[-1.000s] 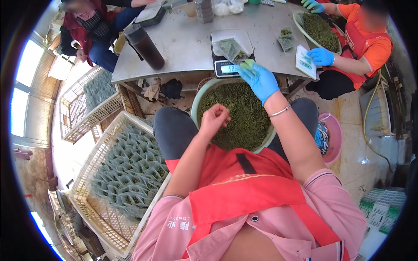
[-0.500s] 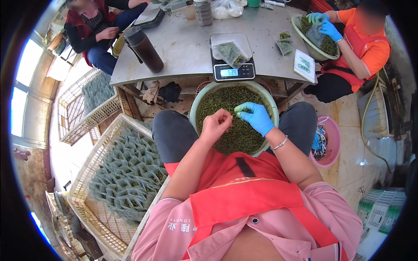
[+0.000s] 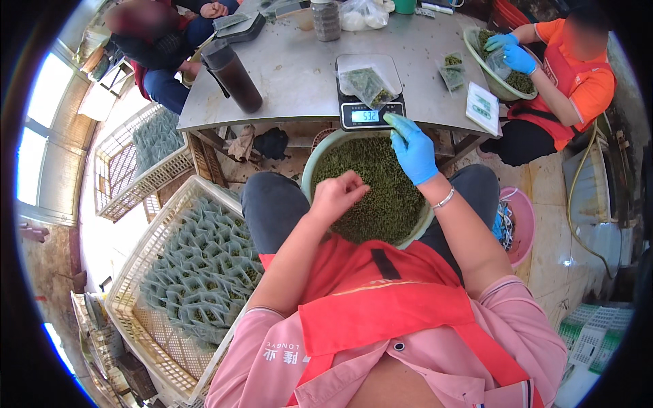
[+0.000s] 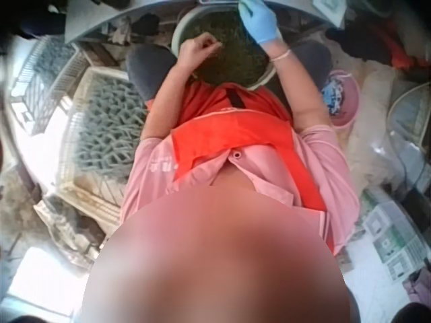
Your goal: The person scoops green tea leaves from a bowl on their lap into small plastic bags, weighs each bag on a digital scale, and places the filled bags into a crate. The process is repeated continuously.
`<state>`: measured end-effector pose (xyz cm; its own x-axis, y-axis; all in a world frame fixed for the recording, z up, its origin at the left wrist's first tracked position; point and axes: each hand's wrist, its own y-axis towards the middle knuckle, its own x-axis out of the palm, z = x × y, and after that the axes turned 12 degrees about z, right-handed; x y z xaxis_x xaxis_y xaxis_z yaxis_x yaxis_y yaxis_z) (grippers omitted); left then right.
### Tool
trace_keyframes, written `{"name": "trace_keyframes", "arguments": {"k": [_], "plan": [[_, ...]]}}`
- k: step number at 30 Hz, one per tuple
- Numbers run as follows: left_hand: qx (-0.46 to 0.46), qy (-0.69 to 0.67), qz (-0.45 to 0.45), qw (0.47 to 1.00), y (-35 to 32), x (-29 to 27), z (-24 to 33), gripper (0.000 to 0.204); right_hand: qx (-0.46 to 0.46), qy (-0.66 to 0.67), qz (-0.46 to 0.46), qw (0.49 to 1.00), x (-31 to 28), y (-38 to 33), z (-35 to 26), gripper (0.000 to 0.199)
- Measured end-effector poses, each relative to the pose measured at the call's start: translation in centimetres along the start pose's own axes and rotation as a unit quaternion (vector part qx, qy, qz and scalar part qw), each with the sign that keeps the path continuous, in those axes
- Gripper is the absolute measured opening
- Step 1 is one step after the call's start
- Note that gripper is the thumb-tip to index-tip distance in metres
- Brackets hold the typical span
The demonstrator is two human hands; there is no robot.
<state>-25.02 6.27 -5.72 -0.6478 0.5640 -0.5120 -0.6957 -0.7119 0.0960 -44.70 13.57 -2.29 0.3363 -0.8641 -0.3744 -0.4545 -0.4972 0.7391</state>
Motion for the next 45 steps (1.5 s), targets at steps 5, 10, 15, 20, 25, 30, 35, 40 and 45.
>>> {"name": "trace_keyframes", "arguments": {"k": [5, 10, 15, 20, 25, 30, 35, 40, 45], "plan": [[-0.033, -0.034, 0.105, 0.993, 4.4, -2.3, -0.9, 0.019, 0.02, -0.129, -0.08, 0.988, 3.7, 2.7, 1.8, 0.032], [-0.003, 0.014, 0.214, 0.977, 8.1, -4.5, -1.9, 0.021, -0.093, -0.188, -0.108, 0.972, 6.7, 6.3, 2.2, 0.021], [0.198, 0.239, 0.425, 0.85, 10.7, -4.6, -2.2, 0.042, -0.2, -0.177, -0.233, 0.935, 8.0, 7.8, -3.1, 0.012], [-0.038, 0.176, 0.25, 0.951, 10.4, -4.0, -2.7, 0.042, -0.16, -0.146, -0.242, 0.946, 8.5, 5.7, -5.6, 0.011], [0.011, 0.251, 0.254, 0.934, 9.9, -3.6, -3.1, 0.054, -0.07, -0.221, -0.355, 0.905, 11.6, 4.7, -4.0, 0.015], [0.01, 0.163, 0.261, 0.951, 10.2, -3.8, -2.6, 0.049, -0.113, -0.152, -0.347, 0.918, 8.9, 5.4, -4.9, 0.023], [-0.029, 0.177, 0.233, 0.956, 10.4, -3.9, -2.1, 0.058, -0.137, -0.102, -0.285, 0.943, 7.9, 4.9, -5.0, 0.038], [0.051, 0.167, 0.26, 0.95, 10.0, -3.9, -2.2, 0.05, -0.102, -0.197, -0.349, 0.91, 9.3, 5.8, -5.3, 0.027], [0.12, 0.194, 0.283, 0.932, 10.3, -3.3, -3.3, 0.052, -0.029, -0.216, -0.41, 0.886, 10.3, 6.4, -5.6, 0.025]]}}
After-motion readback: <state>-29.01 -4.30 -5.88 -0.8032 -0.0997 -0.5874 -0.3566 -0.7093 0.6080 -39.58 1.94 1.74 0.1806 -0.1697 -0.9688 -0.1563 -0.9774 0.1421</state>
